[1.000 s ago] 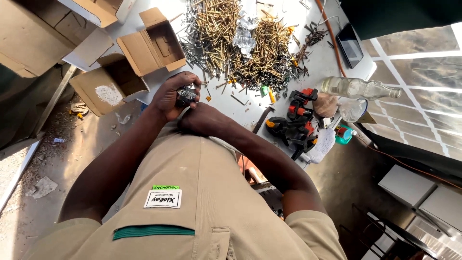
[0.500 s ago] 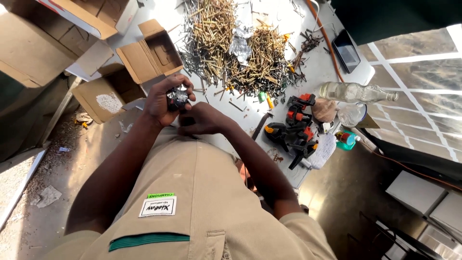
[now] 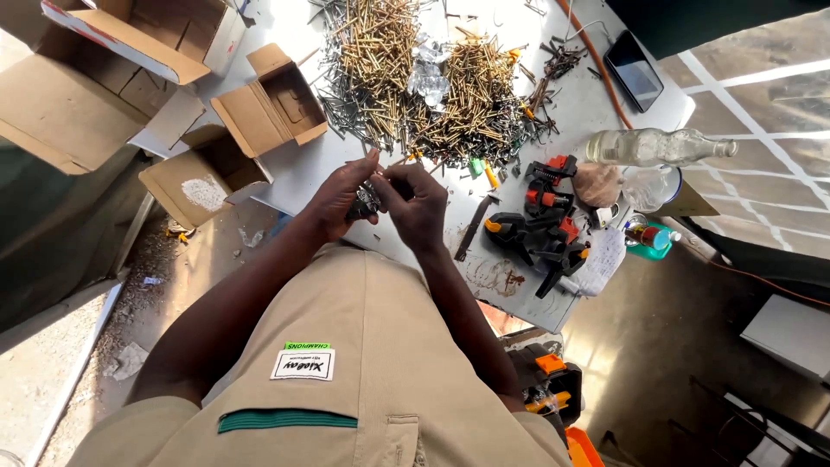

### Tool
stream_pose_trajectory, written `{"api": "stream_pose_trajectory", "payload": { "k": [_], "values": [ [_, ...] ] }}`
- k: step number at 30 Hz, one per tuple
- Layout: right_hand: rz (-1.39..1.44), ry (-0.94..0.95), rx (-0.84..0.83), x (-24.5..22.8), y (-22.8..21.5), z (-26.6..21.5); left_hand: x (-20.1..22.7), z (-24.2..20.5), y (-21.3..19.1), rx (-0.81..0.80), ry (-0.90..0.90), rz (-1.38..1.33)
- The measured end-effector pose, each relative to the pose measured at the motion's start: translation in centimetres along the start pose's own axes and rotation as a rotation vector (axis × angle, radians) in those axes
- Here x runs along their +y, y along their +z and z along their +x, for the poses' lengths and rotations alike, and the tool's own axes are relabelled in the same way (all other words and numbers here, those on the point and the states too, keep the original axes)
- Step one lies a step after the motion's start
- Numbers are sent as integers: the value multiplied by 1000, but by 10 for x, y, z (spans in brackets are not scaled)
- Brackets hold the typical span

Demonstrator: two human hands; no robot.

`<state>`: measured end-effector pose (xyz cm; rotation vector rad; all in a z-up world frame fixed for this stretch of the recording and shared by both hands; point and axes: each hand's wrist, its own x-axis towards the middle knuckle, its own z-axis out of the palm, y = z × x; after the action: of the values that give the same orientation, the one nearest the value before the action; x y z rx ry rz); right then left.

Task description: Sorting through a pile of mixed nails, staples, and screws on a workbench.

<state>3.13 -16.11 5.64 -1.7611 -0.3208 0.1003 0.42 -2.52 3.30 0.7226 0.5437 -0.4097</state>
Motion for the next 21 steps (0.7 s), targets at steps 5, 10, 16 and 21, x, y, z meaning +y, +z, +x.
{"api": "stream_pose_trajectory", "payload": {
  "k": [5,10,16,21],
  "values": [
    [-130,-101,-84,-11,0,-3,-18,9,-31,13,16,21],
    [-325,-133,-103,25,-24,38,-13,-1,-29,29,31,-66],
    [-902,-284,-2,73,-40,122,11,-14,-18,50,-64,4],
    [-1050,-254,-56,86,-31,128,16,-15,-22,76,-57,-26]
  ]
}}
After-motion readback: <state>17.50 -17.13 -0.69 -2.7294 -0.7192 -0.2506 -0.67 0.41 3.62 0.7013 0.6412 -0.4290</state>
